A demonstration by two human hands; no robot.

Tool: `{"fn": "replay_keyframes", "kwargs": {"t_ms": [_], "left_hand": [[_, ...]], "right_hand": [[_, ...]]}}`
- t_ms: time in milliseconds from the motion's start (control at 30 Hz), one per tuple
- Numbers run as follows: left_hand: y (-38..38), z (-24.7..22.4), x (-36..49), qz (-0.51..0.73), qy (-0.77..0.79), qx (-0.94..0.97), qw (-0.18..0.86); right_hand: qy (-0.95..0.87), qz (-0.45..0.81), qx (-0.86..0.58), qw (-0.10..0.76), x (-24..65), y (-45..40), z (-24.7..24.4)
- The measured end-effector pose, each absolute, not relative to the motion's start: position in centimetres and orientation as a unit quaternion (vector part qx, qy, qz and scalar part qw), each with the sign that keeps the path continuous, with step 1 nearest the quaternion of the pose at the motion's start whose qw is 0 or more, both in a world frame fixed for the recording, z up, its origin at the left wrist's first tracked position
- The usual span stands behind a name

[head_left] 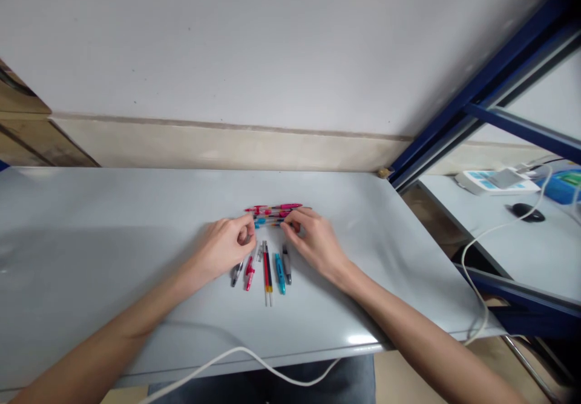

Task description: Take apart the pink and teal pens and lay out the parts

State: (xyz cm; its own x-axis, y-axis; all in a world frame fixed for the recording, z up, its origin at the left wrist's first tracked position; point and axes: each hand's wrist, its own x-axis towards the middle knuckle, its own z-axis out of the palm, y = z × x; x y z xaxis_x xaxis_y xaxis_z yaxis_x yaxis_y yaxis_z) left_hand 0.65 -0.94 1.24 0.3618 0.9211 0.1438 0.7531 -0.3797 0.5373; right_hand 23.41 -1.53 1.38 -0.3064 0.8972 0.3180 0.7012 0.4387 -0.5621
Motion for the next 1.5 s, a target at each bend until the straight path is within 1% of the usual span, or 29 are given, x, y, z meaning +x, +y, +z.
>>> {"fn": "replay_keyframes", "kwargs": {"t_ms": [100,200,267,400,467,533,633,733,800,867,967,1067,1167,1233,1333,1500], "left_hand": [[-1.1,1.3,0.7,0.201,0.517,0.806,0.207],[-1.4,1.3,0.8,0.201,0.523,0.804,0.199],[-1.4,1.2,1.0,0.223,0.52,0.804,0.183],[-1.2,1.1,1.2,0.312,0.432,0.833,0.15],[-1.1,1.1,1.2,0.328,0.385,0.853,0.129],[-0.9,1.1,1.1,0.328,0.37,0.864,0.098],[-0.8,1.2,1.0,0.316,0.378,0.87,0.032],[-0.7,1.5,0.9,0.3,0.379,0.875,-0.016],[-0.7,1.6,0.9,0.3,0.381,0.874,-0.028],[-0.6,1.7,0.8,0.303,0.387,0.87,-0.028],[-0.6,1.3,0.9,0.296,0.405,0.865,0.001],[-0.6,0.9,1.0,0.283,0.433,0.854,0.054],[-0.6,0.9,1.0,0.297,0.438,0.842,0.108],[-0.6,1.1,1.0,0.315,0.429,0.837,0.131],[-0.6,1.2,1.0,0.322,0.422,0.837,0.131],[-0.7,1.0,1.0,0.306,0.442,0.835,0.119]], "right_hand": [[-0.811,0.119,-0.495,0.289,24.6,-0.4,1.0],[-0.822,0.117,-0.486,0.271,25.1,0.3,0.6],[-0.832,0.114,-0.472,0.269,25.2,0.5,0.4],[-0.85,0.081,-0.453,0.258,25.2,0.6,0.3],[-0.853,0.072,-0.448,0.257,25.1,0.6,0.4],[-0.854,0.071,-0.44,0.267,25.0,0.5,0.5],[-0.838,0.107,-0.431,0.316,24.6,0.1,0.9],[-0.805,0.187,-0.421,0.375,24.0,-0.4,1.5],[-0.789,0.234,-0.418,0.383,23.7,-0.7,1.8],[-0.791,0.253,-0.422,0.365,23.4,-0.8,2.0],[-0.81,0.23,-0.422,0.336,23.2,-0.8,2.0],[-0.806,0.197,-0.422,0.367,23.2,-0.8,1.8],[-0.795,0.174,-0.415,0.407,23.2,-0.8,1.7],[-0.805,0.165,-0.404,0.402,23.2,-0.8,1.7],[-0.819,0.153,-0.402,0.379,23.2,-0.6,1.5],[-0.802,0.16,-0.402,0.411,23.0,-0.8,1.4]]}}
